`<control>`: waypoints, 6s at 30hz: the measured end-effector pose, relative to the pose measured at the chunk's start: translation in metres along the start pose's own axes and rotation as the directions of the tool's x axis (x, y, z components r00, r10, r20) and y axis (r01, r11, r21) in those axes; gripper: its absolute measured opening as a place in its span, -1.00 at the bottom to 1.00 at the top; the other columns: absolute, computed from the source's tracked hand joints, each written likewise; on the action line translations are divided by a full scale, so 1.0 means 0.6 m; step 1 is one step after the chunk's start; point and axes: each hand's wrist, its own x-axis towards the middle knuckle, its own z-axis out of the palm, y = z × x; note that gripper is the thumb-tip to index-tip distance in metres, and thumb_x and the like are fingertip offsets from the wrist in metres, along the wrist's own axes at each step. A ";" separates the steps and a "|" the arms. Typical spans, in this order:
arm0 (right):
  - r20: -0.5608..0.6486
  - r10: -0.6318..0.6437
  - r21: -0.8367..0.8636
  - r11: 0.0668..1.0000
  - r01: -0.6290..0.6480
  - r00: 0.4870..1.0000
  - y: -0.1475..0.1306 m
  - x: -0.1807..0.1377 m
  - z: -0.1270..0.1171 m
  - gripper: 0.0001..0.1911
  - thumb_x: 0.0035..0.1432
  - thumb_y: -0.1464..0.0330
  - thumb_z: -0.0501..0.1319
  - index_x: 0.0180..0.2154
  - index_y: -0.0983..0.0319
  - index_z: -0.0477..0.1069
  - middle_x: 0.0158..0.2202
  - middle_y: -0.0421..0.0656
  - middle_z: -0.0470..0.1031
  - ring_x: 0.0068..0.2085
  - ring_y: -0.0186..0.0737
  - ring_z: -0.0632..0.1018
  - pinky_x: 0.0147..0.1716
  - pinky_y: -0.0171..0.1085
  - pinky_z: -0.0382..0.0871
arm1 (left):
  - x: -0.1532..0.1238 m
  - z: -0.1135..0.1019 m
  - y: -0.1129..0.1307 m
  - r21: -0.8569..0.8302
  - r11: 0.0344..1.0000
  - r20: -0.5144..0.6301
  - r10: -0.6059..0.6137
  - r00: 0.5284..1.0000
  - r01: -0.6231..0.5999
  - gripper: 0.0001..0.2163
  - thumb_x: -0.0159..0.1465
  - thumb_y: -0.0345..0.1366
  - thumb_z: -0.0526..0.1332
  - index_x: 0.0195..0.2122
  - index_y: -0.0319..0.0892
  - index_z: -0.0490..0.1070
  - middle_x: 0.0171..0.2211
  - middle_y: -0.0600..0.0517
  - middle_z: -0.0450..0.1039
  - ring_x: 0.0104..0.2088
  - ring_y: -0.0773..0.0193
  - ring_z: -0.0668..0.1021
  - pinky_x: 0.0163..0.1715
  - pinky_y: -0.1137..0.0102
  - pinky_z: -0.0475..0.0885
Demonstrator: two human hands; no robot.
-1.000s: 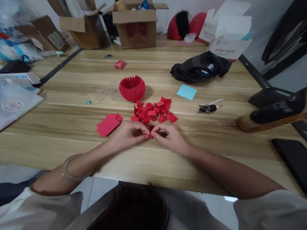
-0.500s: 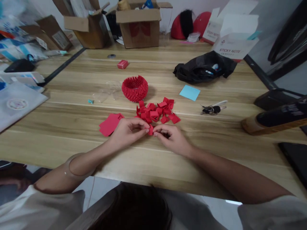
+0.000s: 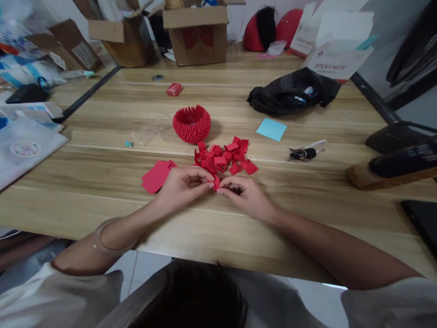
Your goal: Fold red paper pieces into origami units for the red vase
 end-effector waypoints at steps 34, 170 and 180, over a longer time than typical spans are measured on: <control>0.001 0.012 0.087 0.996 -0.012 1.000 -0.006 0.001 -0.004 -0.88 0.17 0.44 0.08 -0.36 0.25 0.38 -0.42 -0.21 0.43 -0.47 -0.41 0.39 -0.45 -0.38 0.28 | 0.001 0.000 0.003 -0.066 0.997 -0.066 -0.048 0.997 0.044 -0.90 0.07 -0.35 0.34 -0.42 -0.27 0.49 -0.44 -0.01 0.55 -0.43 0.32 0.56 -0.34 0.41 0.52; -0.080 0.134 0.347 0.933 -0.098 0.988 -0.004 0.002 0.002 -0.90 0.01 0.36 0.27 -0.43 0.26 0.40 -0.46 -0.19 0.49 -0.45 -0.36 0.49 -0.48 -0.37 0.34 | 0.001 0.000 0.005 -0.219 0.954 0.154 -0.176 0.972 0.207 -0.90 0.10 -0.39 0.32 -0.39 -0.30 0.45 -0.47 -0.01 0.57 -0.45 0.40 0.56 -0.43 0.57 0.39; -0.100 0.152 0.361 0.926 -0.106 0.983 -0.010 0.003 0.002 -0.84 -0.06 0.32 0.34 -0.46 0.28 0.44 -0.49 -0.19 0.51 -0.52 -0.40 0.46 -0.53 -0.38 0.31 | 0.003 -0.001 0.001 -0.183 0.964 0.147 -0.166 0.975 0.192 -0.90 0.10 -0.37 0.31 -0.42 -0.30 0.43 -0.49 0.00 0.55 -0.48 0.40 0.54 -0.46 0.55 0.37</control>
